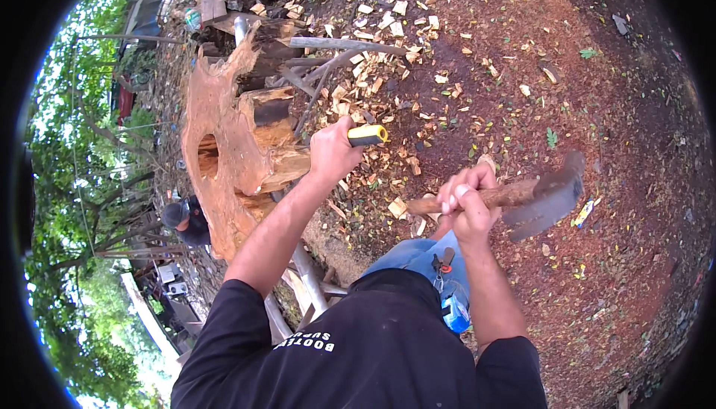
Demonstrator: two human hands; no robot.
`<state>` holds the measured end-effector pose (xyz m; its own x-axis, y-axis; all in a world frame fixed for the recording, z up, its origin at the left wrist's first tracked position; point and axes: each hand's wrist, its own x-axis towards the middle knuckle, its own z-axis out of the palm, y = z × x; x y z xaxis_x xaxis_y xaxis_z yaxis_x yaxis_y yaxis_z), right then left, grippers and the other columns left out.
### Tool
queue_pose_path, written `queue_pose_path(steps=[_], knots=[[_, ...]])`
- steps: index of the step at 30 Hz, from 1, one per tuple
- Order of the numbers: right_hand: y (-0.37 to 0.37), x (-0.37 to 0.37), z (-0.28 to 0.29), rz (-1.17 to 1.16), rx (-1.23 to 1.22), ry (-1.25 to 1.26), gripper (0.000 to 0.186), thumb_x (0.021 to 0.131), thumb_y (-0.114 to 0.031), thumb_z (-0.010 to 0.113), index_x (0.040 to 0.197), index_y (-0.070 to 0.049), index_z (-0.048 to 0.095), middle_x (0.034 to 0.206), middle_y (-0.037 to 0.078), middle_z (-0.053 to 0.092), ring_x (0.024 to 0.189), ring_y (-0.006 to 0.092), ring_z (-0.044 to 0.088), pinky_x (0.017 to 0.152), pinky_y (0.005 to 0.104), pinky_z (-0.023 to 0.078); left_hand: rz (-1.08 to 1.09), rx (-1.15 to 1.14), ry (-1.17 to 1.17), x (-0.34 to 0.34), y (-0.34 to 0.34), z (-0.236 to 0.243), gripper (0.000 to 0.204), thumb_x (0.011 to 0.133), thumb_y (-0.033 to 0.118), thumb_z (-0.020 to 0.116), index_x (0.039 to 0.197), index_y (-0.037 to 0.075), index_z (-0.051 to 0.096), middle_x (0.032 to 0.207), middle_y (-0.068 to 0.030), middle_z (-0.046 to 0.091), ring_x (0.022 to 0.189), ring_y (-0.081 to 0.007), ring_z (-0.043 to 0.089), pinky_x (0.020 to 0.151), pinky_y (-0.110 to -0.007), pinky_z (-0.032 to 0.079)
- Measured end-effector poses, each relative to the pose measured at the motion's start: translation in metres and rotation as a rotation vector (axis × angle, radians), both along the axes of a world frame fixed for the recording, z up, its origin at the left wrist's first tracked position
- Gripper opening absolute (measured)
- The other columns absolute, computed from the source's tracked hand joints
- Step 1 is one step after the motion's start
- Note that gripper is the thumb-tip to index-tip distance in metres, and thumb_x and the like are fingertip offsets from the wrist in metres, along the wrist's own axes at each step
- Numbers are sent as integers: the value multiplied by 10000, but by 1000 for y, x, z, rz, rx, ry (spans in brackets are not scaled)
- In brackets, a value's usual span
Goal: The person uses a hammer to strike a chisel, removing chips from a large wood slab resting on sawhorses. They move around the wood, striking at various points to shape the surface and edges.
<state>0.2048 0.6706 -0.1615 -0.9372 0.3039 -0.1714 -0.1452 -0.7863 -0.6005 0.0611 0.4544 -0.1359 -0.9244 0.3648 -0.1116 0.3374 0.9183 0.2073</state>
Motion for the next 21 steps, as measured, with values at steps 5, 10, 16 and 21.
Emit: queue_pose_path(steps=[5, 10, 16, 21], knots=[[-66, -1, -30, 568, 263, -407, 96, 828, -100, 604, 794, -59, 524, 577, 36, 555, 440, 132, 522, 440, 286, 442, 45, 26, 22, -2, 3, -2, 245, 737, 159, 734, 914, 82, 583, 794, -160, 682, 763, -364, 681, 716, -478, 530], [-37, -3, -28, 493, 210, -473, 112, 823, -33, 577, 779, -76, 484, 567, 12, 497, 415, 113, 484, 406, 297, 438, 46, -36, -4, -3, -9, -5, 211, 776, 176, 723, 900, 78, 583, 744, -171, 665, 746, -365, 677, 708, -486, 515], [-50, -11, -4, -100, -133, -127, 72, 821, -7, 532, 776, -34, 483, 574, 36, 498, 405, 124, 480, 413, 303, 455, 51, -21, -11, -1, -2, -2, 256, 882, 281, 703, 845, 67, 567, 742, -157, 662, 729, -382, 664, 693, -480, 498], [-87, 14, -51, 679, 220, -510, 71, 803, -43, 614, 805, -58, 544, 582, 24, 549, 416, 131, 535, 389, 301, 432, -62, -2, 15, 6, -20, -23, 283, 911, 322, 672, 817, 69, 587, 675, -157, 648, 671, -364, 656, 708, -487, 499]])
